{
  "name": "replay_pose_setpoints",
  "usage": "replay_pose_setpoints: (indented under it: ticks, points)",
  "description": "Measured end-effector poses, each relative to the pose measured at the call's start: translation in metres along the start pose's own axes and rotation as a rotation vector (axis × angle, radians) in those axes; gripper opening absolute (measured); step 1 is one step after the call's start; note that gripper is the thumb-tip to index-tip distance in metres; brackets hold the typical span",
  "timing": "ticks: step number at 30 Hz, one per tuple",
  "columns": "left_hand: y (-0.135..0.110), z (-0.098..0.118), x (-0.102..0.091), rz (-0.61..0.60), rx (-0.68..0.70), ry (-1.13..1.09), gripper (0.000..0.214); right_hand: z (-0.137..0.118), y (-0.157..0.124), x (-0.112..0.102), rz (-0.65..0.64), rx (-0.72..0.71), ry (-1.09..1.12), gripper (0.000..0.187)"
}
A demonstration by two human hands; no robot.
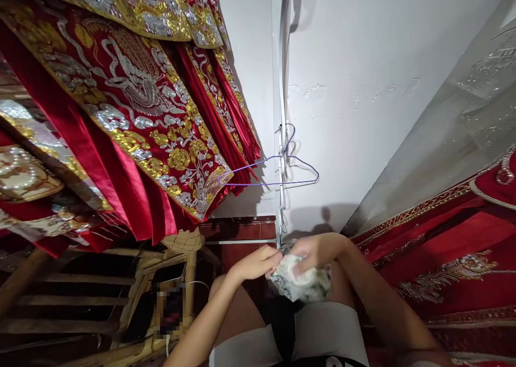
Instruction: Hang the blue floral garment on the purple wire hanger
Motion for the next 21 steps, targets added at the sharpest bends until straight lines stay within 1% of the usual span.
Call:
replay_pose_setpoints:
  ticks: [1, 2, 3, 4, 5, 7, 8, 9, 10, 11, 12, 13, 15, 16, 17, 18, 19, 20, 21]
  points:
    - [-0.006, -0.011, 0.007, -0.071, -0.051, -0.014, 0.074, -0.006, -0.007, -0.010, 0.026, 0.019, -0.031, 0.019]
    - [-0.011, -0.017, 0.011, -0.096, -0.077, -0.028, 0.068, -0.012, -0.012, -0.021, 0.071, 0.023, -0.020, 0.017]
    - [-0.014, -0.018, 0.009, -0.061, -0.074, -0.032, 0.058, -0.019, -0.015, -0.029, 0.107, 0.015, -0.019, 0.016]
    - [-0.016, -0.015, 0.003, 0.024, -0.044, -0.022, 0.051, -0.025, -0.015, -0.035, 0.140, -0.002, -0.017, 0.016]
    - [-0.017, -0.007, -0.006, 0.132, 0.005, 0.003, 0.055, -0.031, -0.012, -0.037, 0.153, -0.021, -0.021, 0.016]
    - [-0.016, 0.012, -0.020, 0.332, 0.108, 0.077, 0.081, -0.041, -0.003, -0.034, 0.136, -0.055, -0.057, 0.018]
    - [-0.014, 0.020, -0.024, 0.397, 0.142, 0.110, 0.090, -0.044, 0.001, -0.031, 0.117, -0.065, -0.094, 0.018]
    - [-0.012, 0.026, -0.027, 0.432, 0.157, 0.137, 0.089, -0.047, 0.004, -0.028, 0.099, -0.072, -0.140, 0.017]
    - [-0.008, 0.030, -0.028, 0.440, 0.150, 0.163, 0.080, -0.048, 0.005, -0.029, 0.098, -0.079, -0.192, 0.015]
    - [-0.006, 0.030, -0.029, 0.424, 0.126, 0.188, 0.064, -0.049, 0.004, -0.035, 0.134, -0.083, -0.246, 0.013]
    - [-0.004, 0.029, -0.030, 0.399, 0.089, 0.216, 0.048, -0.048, 0.000, -0.047, 0.220, -0.084, -0.296, 0.010]
    - [-0.005, 0.026, -0.032, 0.376, 0.046, 0.244, 0.037, -0.047, -0.007, -0.065, 0.354, -0.084, -0.339, 0.010]
    - [-0.012, 0.022, -0.042, 0.381, -0.034, 0.300, 0.031, -0.041, -0.027, -0.110, 0.709, -0.108, -0.385, 0.021]
    - [-0.018, 0.020, -0.048, 0.400, -0.069, 0.331, 0.031, -0.035, -0.037, -0.130, 0.880, -0.119, -0.391, 0.031]
    - [-0.024, 0.020, -0.054, 0.418, -0.100, 0.363, 0.030, -0.027, -0.044, -0.147, 1.014, -0.119, -0.395, 0.043]
    - [-0.029, 0.020, -0.059, 0.421, -0.128, 0.393, 0.029, -0.015, -0.045, -0.159, 1.095, -0.092, -0.408, 0.056]
    - [-0.034, 0.021, -0.062, 0.411, -0.152, 0.419, 0.030, -0.002, -0.040, -0.167, 1.127, -0.043, -0.434, 0.067]
    - [-0.038, 0.022, -0.064, 0.393, -0.173, 0.447, 0.031, 0.011, -0.032, -0.171, 1.116, 0.016, -0.466, 0.075]
    - [-0.041, 0.022, -0.065, 0.373, -0.199, 0.483, 0.033, 0.024, -0.021, -0.172, 1.076, 0.074, -0.499, 0.079]
Point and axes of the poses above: each hand's wrist, its own y-axis towards the middle knuckle, its own x-axis out of the palm, z = x × y, the point moved 8 cm from there along y, towards the middle knuckle, and after that the axes turned 1 degree about -x, right-handed, at the moved point
